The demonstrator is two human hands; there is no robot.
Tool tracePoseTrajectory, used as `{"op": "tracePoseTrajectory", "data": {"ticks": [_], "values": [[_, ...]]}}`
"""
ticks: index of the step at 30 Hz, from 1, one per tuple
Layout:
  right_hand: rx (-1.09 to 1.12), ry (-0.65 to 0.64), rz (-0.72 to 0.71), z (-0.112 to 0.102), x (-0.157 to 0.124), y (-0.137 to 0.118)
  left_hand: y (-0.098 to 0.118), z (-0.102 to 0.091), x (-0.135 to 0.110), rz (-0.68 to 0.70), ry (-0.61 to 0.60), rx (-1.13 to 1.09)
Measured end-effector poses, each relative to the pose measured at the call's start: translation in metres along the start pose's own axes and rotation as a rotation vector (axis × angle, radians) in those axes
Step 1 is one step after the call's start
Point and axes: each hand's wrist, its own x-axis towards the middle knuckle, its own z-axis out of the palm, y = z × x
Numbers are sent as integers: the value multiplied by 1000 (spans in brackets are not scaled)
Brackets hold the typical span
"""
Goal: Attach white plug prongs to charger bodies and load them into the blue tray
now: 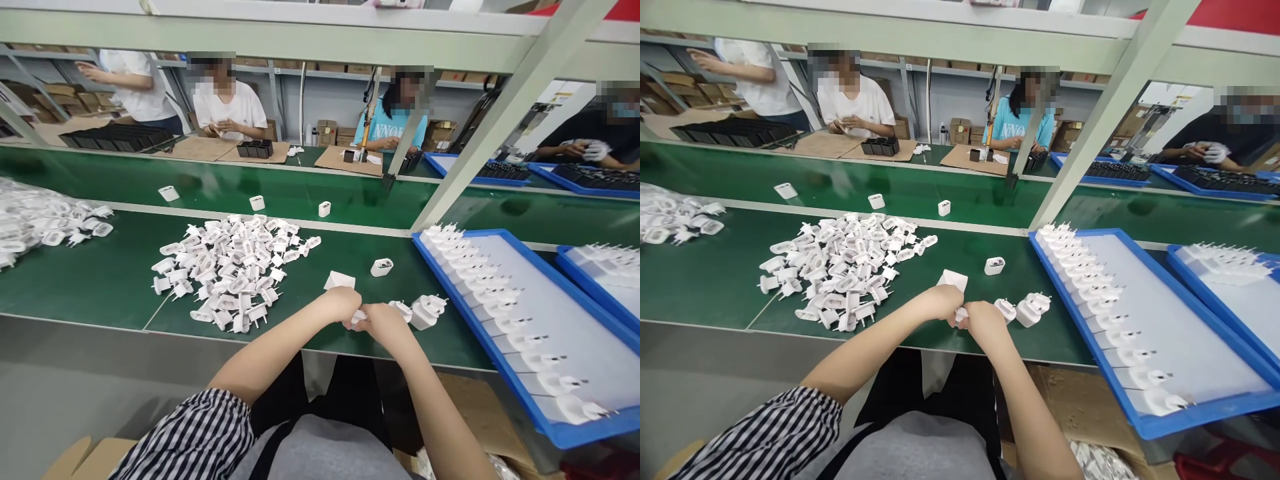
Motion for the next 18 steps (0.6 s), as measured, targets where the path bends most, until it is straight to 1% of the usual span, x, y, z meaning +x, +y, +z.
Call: {"op": "tracePoseTrajectory", "data": {"ticks": [3, 5, 6, 8, 10, 12, 13, 14, 17, 18], "values": [[-34, -50, 4, -7, 2, -1, -2, -5, 4, 28, -100, 32], [-34, -62, 1, -8, 5, -2, -2, -6, 4, 40, -124, 49], [-32, -62, -1, -7, 5, -1, -1, -6, 4, 43, -115, 65], [-3, -38, -10, -3, 5, 0, 1, -2, 0, 31, -61, 101], [59, 17, -31, 5, 1, 5, 1, 3, -2, 28, -1, 105], [131, 74, -49, 14, -8, 14, -4, 4, -1, 25, 12, 63], [155, 100, -50, 18, -13, 20, -9, 1, 3, -15, 50, 19], [166, 124, -39, 23, -20, 28, -17, -4, 9, -82, 118, -36], [193, 220, 46, 33, -37, 55, -46, -34, 40, -334, 441, -196], [213, 269, 74, 37, -41, 64, -57, -46, 54, -383, 535, -229]]}}
